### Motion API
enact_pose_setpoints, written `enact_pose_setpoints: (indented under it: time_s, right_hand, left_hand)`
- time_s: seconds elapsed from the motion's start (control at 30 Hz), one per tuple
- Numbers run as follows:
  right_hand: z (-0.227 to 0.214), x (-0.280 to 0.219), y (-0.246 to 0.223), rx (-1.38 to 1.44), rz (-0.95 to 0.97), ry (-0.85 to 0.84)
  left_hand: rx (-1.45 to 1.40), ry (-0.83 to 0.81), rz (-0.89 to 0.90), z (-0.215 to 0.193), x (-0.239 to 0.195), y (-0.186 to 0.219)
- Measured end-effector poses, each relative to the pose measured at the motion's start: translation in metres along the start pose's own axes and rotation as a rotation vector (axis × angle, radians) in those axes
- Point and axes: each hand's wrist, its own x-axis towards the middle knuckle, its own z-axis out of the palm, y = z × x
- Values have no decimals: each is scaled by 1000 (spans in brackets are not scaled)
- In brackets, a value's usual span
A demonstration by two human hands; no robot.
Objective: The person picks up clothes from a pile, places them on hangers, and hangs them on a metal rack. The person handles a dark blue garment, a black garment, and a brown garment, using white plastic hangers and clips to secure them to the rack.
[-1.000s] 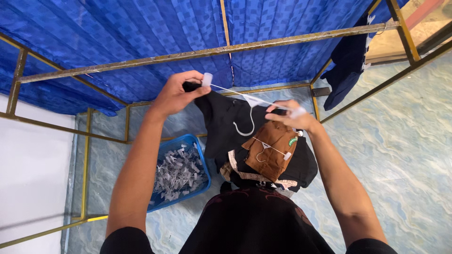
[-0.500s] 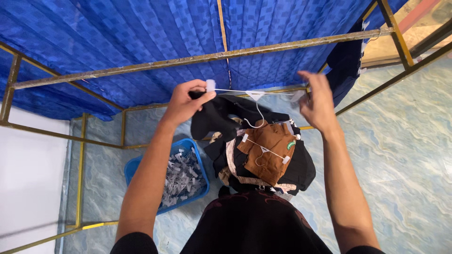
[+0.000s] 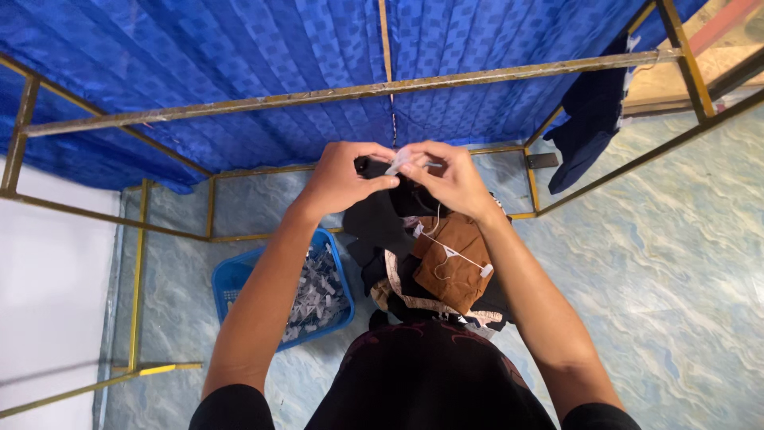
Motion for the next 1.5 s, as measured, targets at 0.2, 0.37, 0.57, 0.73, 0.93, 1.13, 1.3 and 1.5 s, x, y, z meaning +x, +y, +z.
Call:
enact_pose_setpoints:
  time_s: [0.2,0.37,0.57,0.73,0.93,1.13,1.3,1.5]
  right_hand:
    - [-12,-7,0,-87,-43,72]
    - [-13,-16,-15,-359,-82,117]
    - [-20,-21,-23,-366,-129,167]
    - [-20,-20,-21,-245,-156,224]
    - [-20,-15,-20,-217,-157,215]
    - [-19,-14,-18,-128,-152,214]
    - [-21,-17,-16,-42,-130,109]
    - [-44,-18,5,21,59,41]
  left_hand:
    - [-307,-24,-83,-14,-9,1]
    - [-298,13,-89,-4,-3,9]
    - [-156,-1,-44,0,2,30]
    - [-170,-5,-19,4,7,42]
    - [-96,-15,-38,9,7,47]
    - [-121,3,-31,9,5,50]
    - [4,39,108,8,4,53]
    - [43,15,22,11,6,52]
